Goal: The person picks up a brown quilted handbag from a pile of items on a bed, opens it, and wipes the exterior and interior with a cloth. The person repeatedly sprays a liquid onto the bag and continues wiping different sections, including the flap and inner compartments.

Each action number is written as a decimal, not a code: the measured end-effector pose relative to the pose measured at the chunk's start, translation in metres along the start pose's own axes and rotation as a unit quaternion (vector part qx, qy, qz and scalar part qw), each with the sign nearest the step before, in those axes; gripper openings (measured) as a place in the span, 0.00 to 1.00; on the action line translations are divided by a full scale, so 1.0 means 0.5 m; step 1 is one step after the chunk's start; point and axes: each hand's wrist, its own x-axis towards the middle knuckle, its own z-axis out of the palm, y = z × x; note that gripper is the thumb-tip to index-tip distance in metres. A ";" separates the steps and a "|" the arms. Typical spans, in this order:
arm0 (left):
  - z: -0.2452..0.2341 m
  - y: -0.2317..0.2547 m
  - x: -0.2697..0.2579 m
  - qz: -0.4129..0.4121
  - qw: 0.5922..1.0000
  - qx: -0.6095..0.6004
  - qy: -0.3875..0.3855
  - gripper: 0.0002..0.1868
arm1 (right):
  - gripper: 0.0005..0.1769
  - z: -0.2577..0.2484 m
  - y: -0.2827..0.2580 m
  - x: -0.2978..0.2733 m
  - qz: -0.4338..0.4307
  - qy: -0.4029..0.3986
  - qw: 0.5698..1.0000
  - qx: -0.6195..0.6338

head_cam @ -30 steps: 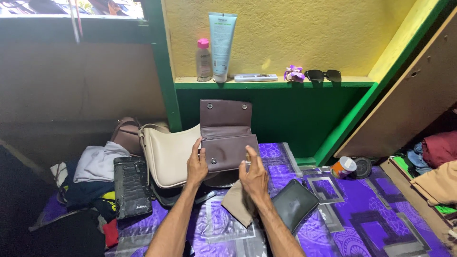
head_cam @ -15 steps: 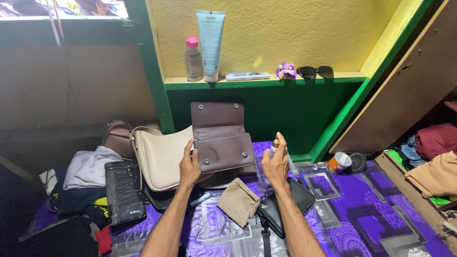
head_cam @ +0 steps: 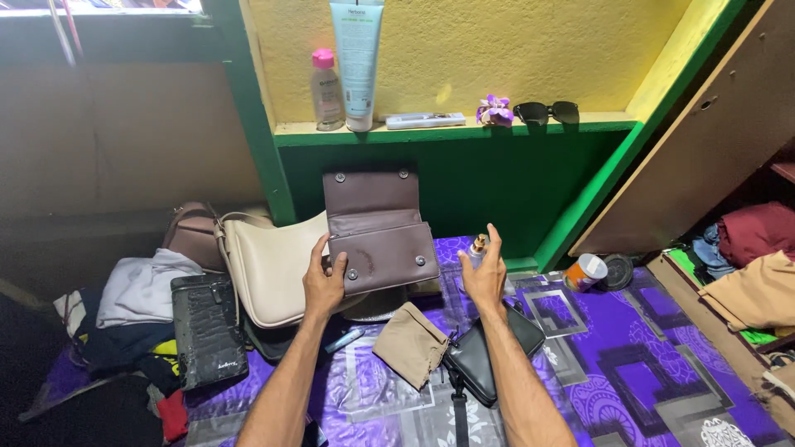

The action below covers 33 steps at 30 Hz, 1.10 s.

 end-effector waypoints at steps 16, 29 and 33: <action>0.001 -0.002 0.002 0.012 1.000 -0.003 0.003 0.30 | 0.40 0.024 -0.003 -0.015 -0.152 0.116 0.981 -0.028; -0.006 0.007 -0.005 -0.007 1.000 0.001 -0.018 0.30 | 0.45 0.081 0.018 -0.133 0.091 -0.430 0.883 -0.165; -0.012 0.014 -0.008 -0.003 1.000 -0.003 -0.028 0.30 | 0.22 0.092 0.025 -0.150 0.133 -0.416 0.891 -0.127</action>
